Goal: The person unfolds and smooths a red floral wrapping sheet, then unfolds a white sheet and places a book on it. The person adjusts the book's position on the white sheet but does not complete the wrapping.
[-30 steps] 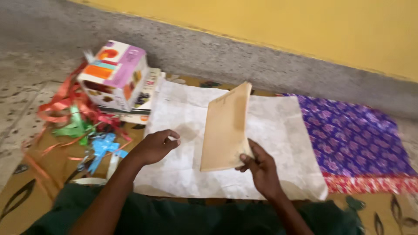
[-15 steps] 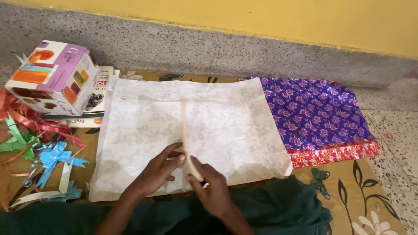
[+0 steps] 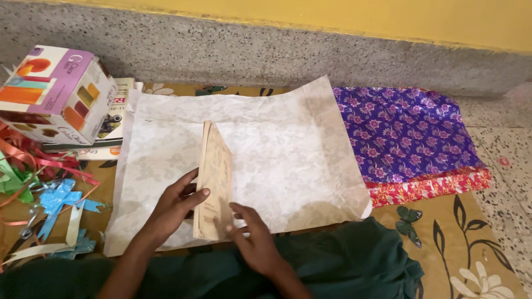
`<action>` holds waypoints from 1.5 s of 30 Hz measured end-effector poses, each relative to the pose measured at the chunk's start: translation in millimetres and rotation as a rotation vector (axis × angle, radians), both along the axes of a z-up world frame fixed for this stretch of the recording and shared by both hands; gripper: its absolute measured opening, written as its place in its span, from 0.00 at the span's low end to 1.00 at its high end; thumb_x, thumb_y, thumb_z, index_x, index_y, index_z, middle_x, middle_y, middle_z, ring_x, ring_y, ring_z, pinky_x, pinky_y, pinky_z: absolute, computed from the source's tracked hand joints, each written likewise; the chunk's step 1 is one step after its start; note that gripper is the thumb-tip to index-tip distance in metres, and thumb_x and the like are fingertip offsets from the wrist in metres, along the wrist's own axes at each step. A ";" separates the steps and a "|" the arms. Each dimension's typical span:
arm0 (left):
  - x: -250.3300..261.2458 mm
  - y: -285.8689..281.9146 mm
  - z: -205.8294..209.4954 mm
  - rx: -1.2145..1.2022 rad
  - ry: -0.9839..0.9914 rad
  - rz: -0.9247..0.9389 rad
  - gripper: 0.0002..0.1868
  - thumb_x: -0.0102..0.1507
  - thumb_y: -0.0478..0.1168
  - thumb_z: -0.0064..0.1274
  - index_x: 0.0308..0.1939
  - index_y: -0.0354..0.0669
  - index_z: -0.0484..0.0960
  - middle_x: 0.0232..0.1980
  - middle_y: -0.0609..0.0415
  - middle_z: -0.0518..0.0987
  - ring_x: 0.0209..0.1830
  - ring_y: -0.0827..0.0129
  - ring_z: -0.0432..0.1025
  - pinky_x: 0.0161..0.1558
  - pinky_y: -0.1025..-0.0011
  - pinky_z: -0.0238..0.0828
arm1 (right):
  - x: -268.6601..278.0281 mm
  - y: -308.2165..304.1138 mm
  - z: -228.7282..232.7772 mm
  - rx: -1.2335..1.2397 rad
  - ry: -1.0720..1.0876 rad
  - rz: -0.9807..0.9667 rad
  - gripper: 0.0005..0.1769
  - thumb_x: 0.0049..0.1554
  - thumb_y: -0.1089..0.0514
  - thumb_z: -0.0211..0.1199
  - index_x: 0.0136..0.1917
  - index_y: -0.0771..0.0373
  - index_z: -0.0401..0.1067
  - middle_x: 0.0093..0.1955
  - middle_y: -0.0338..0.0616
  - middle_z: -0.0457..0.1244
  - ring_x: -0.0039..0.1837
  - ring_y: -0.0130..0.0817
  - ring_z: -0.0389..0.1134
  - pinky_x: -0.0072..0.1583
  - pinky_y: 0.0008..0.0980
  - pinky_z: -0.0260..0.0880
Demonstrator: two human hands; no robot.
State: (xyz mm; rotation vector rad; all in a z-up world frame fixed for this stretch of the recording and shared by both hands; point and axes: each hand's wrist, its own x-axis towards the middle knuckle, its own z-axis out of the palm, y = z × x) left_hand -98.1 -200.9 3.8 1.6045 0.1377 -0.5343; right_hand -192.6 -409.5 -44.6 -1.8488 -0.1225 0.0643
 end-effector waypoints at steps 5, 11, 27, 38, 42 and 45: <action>1.8 0.3 -3.3 -0.029 0.016 0.012 0.40 0.60 0.45 0.57 0.77 0.50 0.64 0.56 0.45 0.84 0.52 0.61 0.79 0.49 0.60 0.77 | 16.4 -14.0 -35.3 0.064 0.248 -0.135 0.30 0.63 0.48 0.59 0.74 0.61 0.62 0.70 0.48 0.63 0.70 0.38 0.66 0.62 0.36 0.70; -1.0 -4.3 -11.9 -0.125 0.082 0.042 0.38 0.62 0.45 0.56 0.76 0.48 0.65 0.57 0.44 0.83 0.54 0.62 0.79 0.54 0.60 0.77 | 14.3 -11.4 -49.5 0.050 0.272 -0.015 0.29 0.63 0.47 0.58 0.73 0.61 0.62 0.67 0.50 0.65 0.65 0.38 0.67 0.63 0.35 0.70; -13.4 -22.6 -36.8 -0.132 0.129 -0.532 0.44 0.63 0.67 0.45 0.80 0.57 0.58 0.77 0.55 0.67 0.73 0.61 0.66 0.63 0.61 0.71 | 28.0 -66.3 5.9 0.653 0.313 -0.083 0.44 0.60 0.31 0.46 0.80 0.57 0.52 0.74 0.55 0.59 0.71 0.48 0.63 0.65 0.48 0.69; 37.8 77.9 -91.1 0.815 -0.226 0.309 0.23 0.60 0.51 0.59 0.59 0.53 0.82 0.57 0.46 0.83 0.54 0.50 0.78 0.54 0.56 0.74 | 42.3 -121.7 -20.0 0.420 0.399 -0.516 0.29 0.54 0.69 0.61 0.70 0.69 0.67 0.54 0.54 0.70 0.53 0.43 0.72 0.52 0.40 0.74; 34.4 114.2 -94.0 1.115 -0.091 0.514 0.35 0.57 0.54 0.62 0.66 0.46 0.75 0.63 0.35 0.76 0.60 0.38 0.72 0.56 0.45 0.71 | 40.6 -143.1 -15.7 0.420 0.306 -0.553 0.31 0.54 0.70 0.60 0.72 0.66 0.66 0.55 0.53 0.70 0.52 0.41 0.72 0.52 0.39 0.73; 36.8 120.9 -103.5 1.049 0.171 0.479 0.45 0.53 0.55 0.65 0.71 0.50 0.66 0.63 0.32 0.72 0.62 0.36 0.68 0.57 0.39 0.67 | 39.6 -158.3 -15.1 0.435 0.180 -0.610 0.31 0.57 0.70 0.59 0.73 0.68 0.65 0.57 0.54 0.69 0.55 0.39 0.71 0.55 0.37 0.72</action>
